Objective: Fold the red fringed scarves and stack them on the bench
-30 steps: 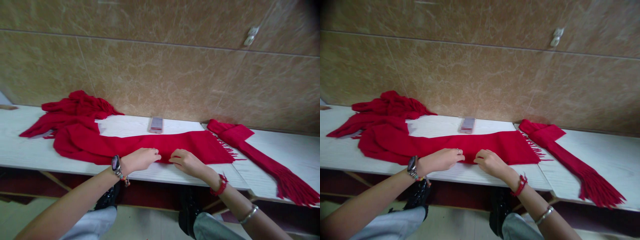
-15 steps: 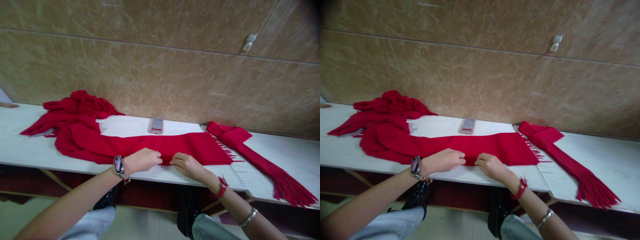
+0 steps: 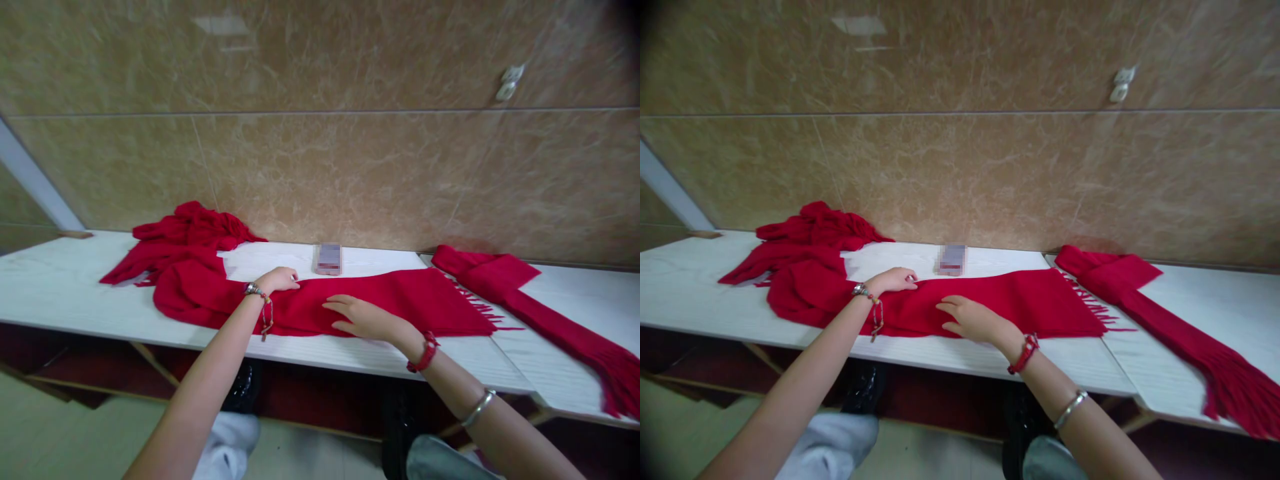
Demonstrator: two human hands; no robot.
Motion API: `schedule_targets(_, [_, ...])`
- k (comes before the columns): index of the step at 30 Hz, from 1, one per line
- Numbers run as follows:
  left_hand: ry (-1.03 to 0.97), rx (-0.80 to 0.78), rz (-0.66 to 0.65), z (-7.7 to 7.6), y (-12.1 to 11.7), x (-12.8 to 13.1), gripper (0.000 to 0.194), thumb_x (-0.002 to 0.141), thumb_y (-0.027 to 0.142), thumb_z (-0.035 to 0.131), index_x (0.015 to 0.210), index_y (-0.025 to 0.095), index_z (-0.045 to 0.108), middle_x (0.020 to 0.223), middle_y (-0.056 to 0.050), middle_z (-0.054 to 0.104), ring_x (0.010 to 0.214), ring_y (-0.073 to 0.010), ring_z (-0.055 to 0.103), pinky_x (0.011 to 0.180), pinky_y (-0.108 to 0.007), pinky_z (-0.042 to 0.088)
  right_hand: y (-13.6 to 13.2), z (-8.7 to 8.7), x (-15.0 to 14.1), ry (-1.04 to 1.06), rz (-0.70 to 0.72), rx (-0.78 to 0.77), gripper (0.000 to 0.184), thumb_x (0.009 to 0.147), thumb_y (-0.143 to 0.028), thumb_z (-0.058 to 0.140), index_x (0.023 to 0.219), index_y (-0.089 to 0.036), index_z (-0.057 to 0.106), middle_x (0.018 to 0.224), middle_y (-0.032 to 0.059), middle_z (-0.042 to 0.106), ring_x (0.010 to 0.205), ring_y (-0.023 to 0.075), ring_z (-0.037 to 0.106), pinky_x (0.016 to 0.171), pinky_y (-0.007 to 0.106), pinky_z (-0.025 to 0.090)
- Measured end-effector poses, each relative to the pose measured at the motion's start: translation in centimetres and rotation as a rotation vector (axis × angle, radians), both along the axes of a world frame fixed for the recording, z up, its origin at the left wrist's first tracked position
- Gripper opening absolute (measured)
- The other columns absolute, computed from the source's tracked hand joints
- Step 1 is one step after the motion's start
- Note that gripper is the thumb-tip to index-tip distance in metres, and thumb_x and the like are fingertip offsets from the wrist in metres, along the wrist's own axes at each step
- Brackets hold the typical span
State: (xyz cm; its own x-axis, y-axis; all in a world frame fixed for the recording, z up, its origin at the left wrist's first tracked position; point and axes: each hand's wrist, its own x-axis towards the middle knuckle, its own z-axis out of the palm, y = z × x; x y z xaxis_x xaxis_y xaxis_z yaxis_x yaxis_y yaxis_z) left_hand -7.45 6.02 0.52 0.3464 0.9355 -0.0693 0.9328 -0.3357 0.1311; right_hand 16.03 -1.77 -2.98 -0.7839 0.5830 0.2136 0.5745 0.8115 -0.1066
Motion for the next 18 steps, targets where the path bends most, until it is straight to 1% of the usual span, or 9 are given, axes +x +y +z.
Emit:
schedule_targets(3, [0.003,0.001,0.002,-0.3,0.2,-0.2,0.015,0.069,0.021,0.062,0.083,0.016,0.065,0.082,-0.002,0.068,0.073,-0.0145,0.060,0.063,-0.018,0.042,-0.2,-1.3,-0.3,-0.086,0.075,-0.054,0.042,0.093,-0.030,0.035,0.133,-0.020,0.040,0.139,0.0119,0.039,0.130,0.0221,0.029,0.103,0.044,0.030])
schedule_targets(5, [-0.012,0.018,-0.002,-0.1,0.2,-0.6,0.012,0.071,0.020,0.060,0.081,0.016,0.064,0.080,-0.001,0.067,0.072,-0.0139,0.059,0.062,-0.018,0.042,-0.3,-1.7,-0.2,-0.116,0.073,-0.076,0.042,0.095,-0.030,0.029,0.136,-0.023,0.036,0.142,0.0116,0.033,0.133,0.0228,0.021,0.104,0.049,0.025])
schedule_targets(7, [-0.031,0.060,0.003,0.1,0.3,-1.0,0.013,0.078,0.021,0.053,0.084,0.015,0.062,0.082,-0.003,0.066,0.073,-0.0142,0.059,0.063,-0.019,0.042,-0.2,-1.8,0.0,-0.135,0.066,-0.108,0.042,0.095,-0.031,0.027,0.136,-0.025,0.035,0.144,0.0115,0.030,0.134,0.0235,0.019,0.104,0.051,0.024])
schedule_targets(10, [-0.047,0.149,0.006,0.1,0.5,-1.3,0.017,0.083,0.019,0.046,0.092,0.013,0.059,0.087,-0.007,0.064,0.080,-0.0166,0.058,0.070,-0.023,0.042,-0.2,-1.3,0.0,-0.157,0.053,-0.152,0.042,0.095,-0.030,0.030,0.136,-0.028,0.035,0.144,0.0113,0.029,0.133,0.0248,0.020,0.103,0.052,0.023])
schedule_targets(12, [-0.051,0.197,-0.014,-0.2,0.5,-1.2,0.018,0.083,0.014,0.044,0.096,0.014,0.057,0.093,-0.007,0.062,0.088,-0.0174,0.056,0.078,-0.025,0.041,-0.3,-0.8,-0.3,-0.173,0.046,-0.177,0.041,0.094,-0.029,0.031,0.136,-0.029,0.035,0.145,0.0109,0.029,0.133,0.0254,0.019,0.103,0.054,0.023])
schedule_targets(15, [-0.010,0.275,-0.049,-0.7,0.2,-0.7,0.027,0.078,0.005,0.043,0.099,0.018,0.055,0.103,-0.008,0.057,0.098,-0.0190,0.052,0.084,-0.030,0.039,-0.7,-0.3,-0.6,-0.210,0.027,-0.200,0.041,0.094,-0.029,0.030,0.135,-0.031,0.035,0.146,0.0103,0.026,0.134,0.0272,0.018,0.102,0.056,0.022])
schedule_targets(17, [0.041,0.317,-0.085,-0.7,-0.2,-0.3,0.028,0.077,0.004,0.044,0.097,0.018,0.057,0.104,-0.008,0.054,0.099,-0.0201,0.051,0.084,-0.031,0.039,-0.9,0.0,-0.7,-0.232,0.019,-0.205,0.042,0.094,-0.028,0.030,0.135,-0.031,0.035,0.147,0.0099,0.024,0.134,0.0290,0.016,0.102,0.057,0.021])
schedule_targets(18, [0.059,0.307,-0.124,-0.5,-0.5,-0.2,0.025,0.078,0.006,0.045,0.095,0.018,0.057,0.103,-0.008,0.054,0.098,-0.0199,0.052,0.085,-0.031,0.039,-1.0,0.0,-0.7,-0.238,0.020,-0.205,0.042,0.094,-0.028,0.029,0.135,-0.031,0.035,0.147,0.0096,0.024,0.134,0.0298,0.016,0.102,0.058,0.020])
